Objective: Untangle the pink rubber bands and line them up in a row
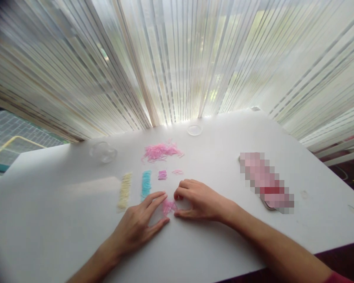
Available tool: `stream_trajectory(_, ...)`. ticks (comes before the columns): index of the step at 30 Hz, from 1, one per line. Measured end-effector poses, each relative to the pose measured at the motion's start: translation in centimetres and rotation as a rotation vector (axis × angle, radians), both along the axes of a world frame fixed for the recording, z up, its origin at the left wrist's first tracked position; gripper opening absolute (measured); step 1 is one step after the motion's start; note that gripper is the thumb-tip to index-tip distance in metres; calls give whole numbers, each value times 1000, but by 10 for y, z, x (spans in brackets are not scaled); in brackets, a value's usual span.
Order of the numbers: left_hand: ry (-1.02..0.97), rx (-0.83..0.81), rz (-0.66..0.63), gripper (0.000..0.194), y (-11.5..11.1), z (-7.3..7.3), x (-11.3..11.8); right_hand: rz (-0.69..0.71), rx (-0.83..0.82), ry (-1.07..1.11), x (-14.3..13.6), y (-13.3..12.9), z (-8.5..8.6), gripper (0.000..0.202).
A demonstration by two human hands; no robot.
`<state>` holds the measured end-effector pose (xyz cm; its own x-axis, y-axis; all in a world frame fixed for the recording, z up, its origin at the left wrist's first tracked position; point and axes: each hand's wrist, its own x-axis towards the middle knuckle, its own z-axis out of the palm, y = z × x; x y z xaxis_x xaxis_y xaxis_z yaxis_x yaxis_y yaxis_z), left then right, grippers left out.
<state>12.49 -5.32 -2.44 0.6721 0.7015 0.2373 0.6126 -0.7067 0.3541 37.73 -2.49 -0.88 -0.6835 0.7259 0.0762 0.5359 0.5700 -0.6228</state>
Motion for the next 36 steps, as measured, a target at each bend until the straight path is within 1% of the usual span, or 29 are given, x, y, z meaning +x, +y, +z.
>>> stream_trajectory(3, -29, 8, -3, 36, 0, -4, 5, 6, 6, 9, -1, -1, -1, 19)
stream_trajectory(6, -70, -5, -19, 24, 1, -4, 6, 14, 22, 45, -1, -1, -2, 12)
stream_trajectory(8, -88, -8, -21, 23, 0, -3, 7, 31, 30, 70, -1, -1, -4, 12)
stream_trajectory(12, -112, 20, 8, 33, -1, -5, 8, 64, 71, 110, -3, -1, -9, 13)
stream_trajectory(14, -116, 28, 18, 27, -2, -5, 9, 74, 83, 125, -4, -1, -11, 13)
stream_trajectory(17, -132, 19, 18, 13, -3, -5, 10, 69, 64, 135, -3, 0, -12, 13)
stream_trajectory(19, -143, 8, 18, 10, -3, -5, 9, 59, 39, 134, -2, 0, -11, 13)
stream_trajectory(28, -138, -38, 14, 11, -2, -3, 7, 1, -71, 137, 9, 5, 1, 10)
stream_trajectory(36, -114, -33, 5, 18, -2, -2, 6, 12, -168, 122, 10, 2, 11, 10)
